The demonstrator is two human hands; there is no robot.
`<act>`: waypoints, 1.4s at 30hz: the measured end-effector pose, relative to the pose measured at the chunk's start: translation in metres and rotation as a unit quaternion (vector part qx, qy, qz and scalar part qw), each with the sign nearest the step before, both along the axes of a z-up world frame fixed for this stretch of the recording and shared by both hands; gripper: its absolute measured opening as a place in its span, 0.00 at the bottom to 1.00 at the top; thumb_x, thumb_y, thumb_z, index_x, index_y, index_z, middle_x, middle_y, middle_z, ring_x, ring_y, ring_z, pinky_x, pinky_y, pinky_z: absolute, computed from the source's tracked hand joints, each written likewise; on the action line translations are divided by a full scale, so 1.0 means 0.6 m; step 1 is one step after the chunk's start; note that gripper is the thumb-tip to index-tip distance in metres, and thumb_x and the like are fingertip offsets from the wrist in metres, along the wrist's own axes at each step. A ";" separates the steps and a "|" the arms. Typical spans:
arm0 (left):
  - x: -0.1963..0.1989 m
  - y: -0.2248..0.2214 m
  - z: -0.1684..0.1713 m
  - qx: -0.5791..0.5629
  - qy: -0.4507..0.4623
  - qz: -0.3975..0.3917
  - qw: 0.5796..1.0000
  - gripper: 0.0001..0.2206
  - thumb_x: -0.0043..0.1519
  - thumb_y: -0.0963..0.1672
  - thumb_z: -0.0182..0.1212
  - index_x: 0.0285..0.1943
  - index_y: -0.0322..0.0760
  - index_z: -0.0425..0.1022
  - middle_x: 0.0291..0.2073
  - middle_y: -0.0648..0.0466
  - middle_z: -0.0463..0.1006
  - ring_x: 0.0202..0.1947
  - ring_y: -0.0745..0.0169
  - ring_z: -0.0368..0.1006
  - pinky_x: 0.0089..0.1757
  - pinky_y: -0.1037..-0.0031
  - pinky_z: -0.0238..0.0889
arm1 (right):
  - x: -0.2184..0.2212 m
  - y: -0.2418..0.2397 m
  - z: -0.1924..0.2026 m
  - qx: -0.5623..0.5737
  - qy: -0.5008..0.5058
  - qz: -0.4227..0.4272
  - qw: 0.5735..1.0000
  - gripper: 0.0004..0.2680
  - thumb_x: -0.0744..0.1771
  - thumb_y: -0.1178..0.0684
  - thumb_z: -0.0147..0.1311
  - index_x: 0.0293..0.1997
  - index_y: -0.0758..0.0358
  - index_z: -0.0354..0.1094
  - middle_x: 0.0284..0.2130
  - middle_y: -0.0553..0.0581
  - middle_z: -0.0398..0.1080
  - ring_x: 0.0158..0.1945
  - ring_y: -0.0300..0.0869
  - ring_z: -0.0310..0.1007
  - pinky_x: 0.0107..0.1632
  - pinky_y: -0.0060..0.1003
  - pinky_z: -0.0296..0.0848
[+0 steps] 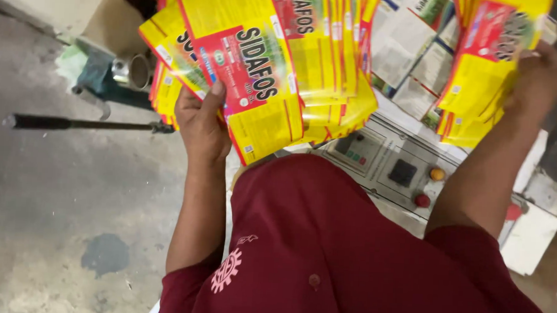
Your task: The recorder is sorting and inspecting a stack of printed plastic bags in a production setting.
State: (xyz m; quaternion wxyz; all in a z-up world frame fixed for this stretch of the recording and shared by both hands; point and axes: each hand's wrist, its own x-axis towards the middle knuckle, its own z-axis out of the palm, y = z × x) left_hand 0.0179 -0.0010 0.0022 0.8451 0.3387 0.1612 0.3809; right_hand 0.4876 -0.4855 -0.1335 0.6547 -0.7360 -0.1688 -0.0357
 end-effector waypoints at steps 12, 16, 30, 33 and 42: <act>0.042 -0.038 -0.013 0.025 0.048 -0.021 0.998 0.12 0.67 0.35 0.61 0.59 0.28 0.72 0.51 0.46 0.81 0.47 0.60 0.79 0.52 0.67 0.75 | -0.265 0.270 0.172 -0.043 0.030 0.095 0.994 0.01 0.75 0.65 0.56 0.49 0.69 0.72 0.39 0.53 0.75 0.38 0.38 0.76 0.39 0.28 0.71; 0.058 -0.058 -0.010 0.012 0.077 -0.017 0.997 0.11 0.66 0.35 0.63 0.56 0.28 0.74 0.47 0.48 0.82 0.43 0.62 0.80 0.47 0.69 0.76 | -0.409 0.435 0.275 -0.006 0.165 0.243 0.956 0.06 0.72 0.64 0.52 0.52 0.63 0.74 0.38 0.51 0.76 0.39 0.36 0.76 0.40 0.29 0.74; 0.047 -0.050 -0.012 0.075 0.050 -0.075 0.993 0.09 0.70 0.38 0.60 0.57 0.25 0.75 0.48 0.46 0.83 0.45 0.64 0.80 0.49 0.70 0.75 | -0.423 0.484 0.246 0.164 0.210 0.332 0.905 0.06 0.71 0.71 0.55 0.51 0.72 0.67 0.45 0.62 0.77 0.46 0.39 0.78 0.56 0.34 0.78; 0.049 -0.051 -0.026 0.059 0.030 -0.074 0.995 0.09 0.70 0.37 0.60 0.57 0.25 0.75 0.49 0.46 0.83 0.46 0.64 0.80 0.50 0.70 0.75 | -0.426 0.484 0.253 0.169 0.223 0.334 0.900 0.06 0.71 0.70 0.53 0.51 0.72 0.67 0.46 0.63 0.77 0.47 0.40 0.79 0.57 0.35 0.79; 0.057 -0.056 -0.036 0.091 0.036 -0.129 0.987 0.15 0.74 0.43 0.55 0.67 0.30 0.70 0.56 0.51 0.79 0.54 0.67 0.75 0.56 0.72 0.70 | -0.456 0.497 0.265 0.171 0.266 0.366 0.875 0.11 0.72 0.71 0.50 0.60 0.68 0.62 0.50 0.61 0.77 0.49 0.41 0.79 0.56 0.37 0.80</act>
